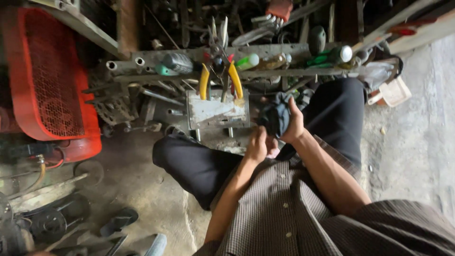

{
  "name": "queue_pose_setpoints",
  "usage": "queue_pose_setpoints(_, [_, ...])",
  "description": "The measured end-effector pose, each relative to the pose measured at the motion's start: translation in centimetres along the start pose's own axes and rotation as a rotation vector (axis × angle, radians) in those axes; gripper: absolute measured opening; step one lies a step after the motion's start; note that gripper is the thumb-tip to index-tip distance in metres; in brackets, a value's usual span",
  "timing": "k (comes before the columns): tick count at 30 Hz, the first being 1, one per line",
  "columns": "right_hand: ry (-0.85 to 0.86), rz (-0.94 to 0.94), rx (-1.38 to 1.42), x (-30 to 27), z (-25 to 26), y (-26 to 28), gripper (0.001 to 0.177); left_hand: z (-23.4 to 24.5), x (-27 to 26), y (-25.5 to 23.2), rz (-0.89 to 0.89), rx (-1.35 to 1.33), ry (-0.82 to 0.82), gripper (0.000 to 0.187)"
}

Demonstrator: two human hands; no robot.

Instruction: The person sits cross-legged on the floor and wipes a metal tool with a dark cloth. They repeatedly rub the tool's surface and edges with the cloth, turning it over to clean different sides.

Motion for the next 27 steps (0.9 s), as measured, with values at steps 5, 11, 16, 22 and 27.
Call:
queue_pose_setpoints(5, [0.339,-0.003,0.003,2.0,6.0,0.7,0.062,-4.5,-1.0,-3.9,0.147,0.087,-0.181,0.05])
queue_pose_setpoints(11, [-0.186,0.279,-0.292,3.5,5.1,0.4,0.037,-0.4,0.3,-0.7,-0.111,0.518,-0.192,0.059])
queue_pose_setpoints(16, [-0.598,0.528,-0.576,3.1,4.1,0.6,0.036,-6.7,-1.3,-5.4,-0.437,1.332,-0.346,0.052])
queue_pose_setpoints(22, [-0.688,0.721,-1.061,4.7,9.7,-0.3,0.057,1.7,2.4,1.1,-0.254,1.664,-0.366,0.022])
queue_pose_setpoints(27, [-0.693,0.388,-0.689,3.2,4.2,-0.5,0.034,6.1,3.8,2.5,0.273,1.269,-0.199,0.043])
Point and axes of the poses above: each hand's wrist, its own x-axis towards the middle knuckle, its own z-axis out of the back of the hand, y = z × x, the point moved 2 cm from there along x, towards the middle knuckle, and after that the axes turned 1 degree about -y, right-handed, at the moved point
